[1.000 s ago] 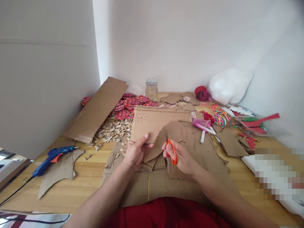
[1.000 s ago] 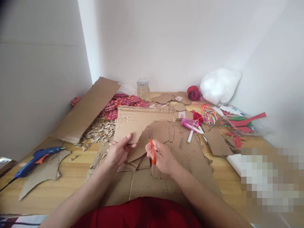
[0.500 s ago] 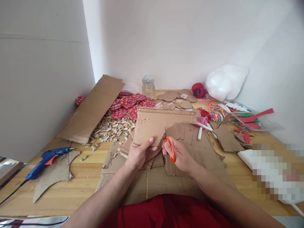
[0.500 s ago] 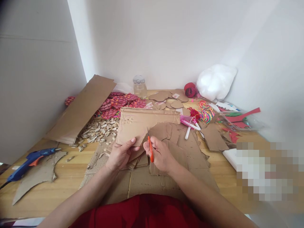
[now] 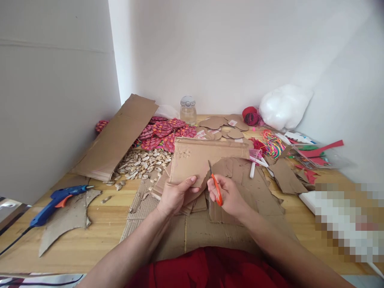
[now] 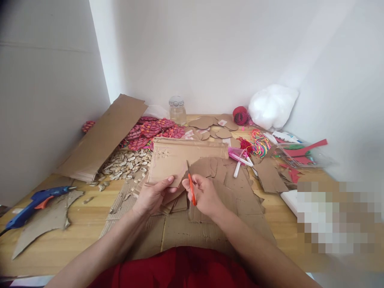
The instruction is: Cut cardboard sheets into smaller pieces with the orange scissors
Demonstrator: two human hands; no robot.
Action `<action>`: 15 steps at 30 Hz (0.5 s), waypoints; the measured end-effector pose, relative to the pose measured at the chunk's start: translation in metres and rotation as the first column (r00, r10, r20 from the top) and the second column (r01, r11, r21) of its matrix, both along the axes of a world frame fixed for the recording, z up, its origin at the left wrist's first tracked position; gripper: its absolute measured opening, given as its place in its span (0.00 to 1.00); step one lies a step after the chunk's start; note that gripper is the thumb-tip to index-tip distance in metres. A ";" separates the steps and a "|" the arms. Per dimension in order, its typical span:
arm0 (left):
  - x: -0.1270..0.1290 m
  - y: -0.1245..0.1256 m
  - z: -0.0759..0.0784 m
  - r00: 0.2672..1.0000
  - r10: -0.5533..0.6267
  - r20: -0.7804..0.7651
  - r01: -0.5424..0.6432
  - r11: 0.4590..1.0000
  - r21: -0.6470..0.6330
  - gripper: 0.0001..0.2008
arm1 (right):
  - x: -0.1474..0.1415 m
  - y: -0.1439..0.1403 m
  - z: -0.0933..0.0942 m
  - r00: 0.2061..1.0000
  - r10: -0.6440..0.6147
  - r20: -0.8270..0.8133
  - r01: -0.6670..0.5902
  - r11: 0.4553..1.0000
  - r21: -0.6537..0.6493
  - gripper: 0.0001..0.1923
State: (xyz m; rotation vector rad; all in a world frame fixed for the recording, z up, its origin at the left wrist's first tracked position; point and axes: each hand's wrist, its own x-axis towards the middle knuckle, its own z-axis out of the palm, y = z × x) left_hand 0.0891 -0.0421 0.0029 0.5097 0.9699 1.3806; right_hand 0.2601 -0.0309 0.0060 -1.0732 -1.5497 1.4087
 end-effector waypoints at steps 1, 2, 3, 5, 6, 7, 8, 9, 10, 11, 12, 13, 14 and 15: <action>0.000 0.000 -0.001 1.000 -0.024 0.002 0.024 1.000 0.001 0.17 | 0.002 0.001 0.001 1.000 0.018 -0.004 -0.018 1.000 0.003 0.28; 0.000 0.000 -0.001 0.999 -0.048 0.009 0.048 0.999 -0.001 0.17 | 0.003 0.002 0.002 1.000 0.025 0.014 -0.025 0.999 0.019 0.28; 0.000 -0.001 -0.002 0.998 -0.066 0.016 0.066 0.998 -0.004 0.18 | 0.005 0.003 0.002 0.999 0.023 0.043 -0.024 0.999 0.035 0.28; 0.001 -0.002 -0.004 0.997 -0.069 0.023 0.070 0.998 -0.007 0.18 | 0.008 0.004 0.003 0.995 0.013 0.099 -0.017 0.999 0.040 0.28; 0.002 -0.002 -0.005 0.998 -0.066 0.024 0.066 0.998 -0.008 0.18 | 0.009 0.005 0.003 0.993 0.006 0.121 -0.010 0.999 0.032 0.27; 0.003 -0.002 -0.006 0.998 -0.066 0.026 0.066 0.998 -0.014 0.18 | 0.010 0.005 0.002 0.991 0.001 0.131 -0.004 1.000 0.018 0.26; 0.003 -0.002 -0.007 0.997 -0.070 0.028 0.071 0.997 -0.020 0.18 | 0.010 0.005 0.002 0.990 -0.006 0.140 0.004 1.000 0.010 0.26; 0.003 -0.002 -0.007 0.997 -0.077 0.029 0.077 0.997 -0.024 0.18 | 0.011 0.005 0.002 0.988 -0.018 0.156 0.016 1.000 0.015 0.26; 0.002 -0.001 -0.007 0.996 -0.082 0.029 0.083 0.996 -0.025 0.17 | 0.012 0.005 0.002 0.983 -0.032 0.181 0.027 0.999 0.031 0.26; -0.001 0.000 -0.006 0.996 -0.090 0.025 0.090 0.996 -0.026 0.18 | 0.012 0.005 0.003 0.977 -0.046 0.207 0.036 0.998 0.051 0.26; -0.004 0.002 -0.005 0.995 -0.101 0.017 0.101 0.995 -0.026 0.18 | 0.013 0.006 0.004 0.971 -0.060 0.230 0.044 0.996 0.074 0.26; -0.009 0.004 -0.004 0.993 -0.122 0.008 0.122 0.992 -0.026 0.19 | 0.013 0.006 0.006 0.966 -0.069 0.248 0.047 0.994 0.095 0.26; -0.014 0.007 -0.002 0.989 -0.145 0.001 0.145 0.989 -0.026 0.21 | 0.014 0.007 0.007 0.962 -0.073 0.263 0.046 0.993 0.110 0.26; -0.020 0.010 0.000 0.986 -0.164 -0.006 0.164 0.986 -0.022 0.22 | 0.014 0.008 0.009 0.958 -0.074 0.276 0.043 0.992 0.118 0.26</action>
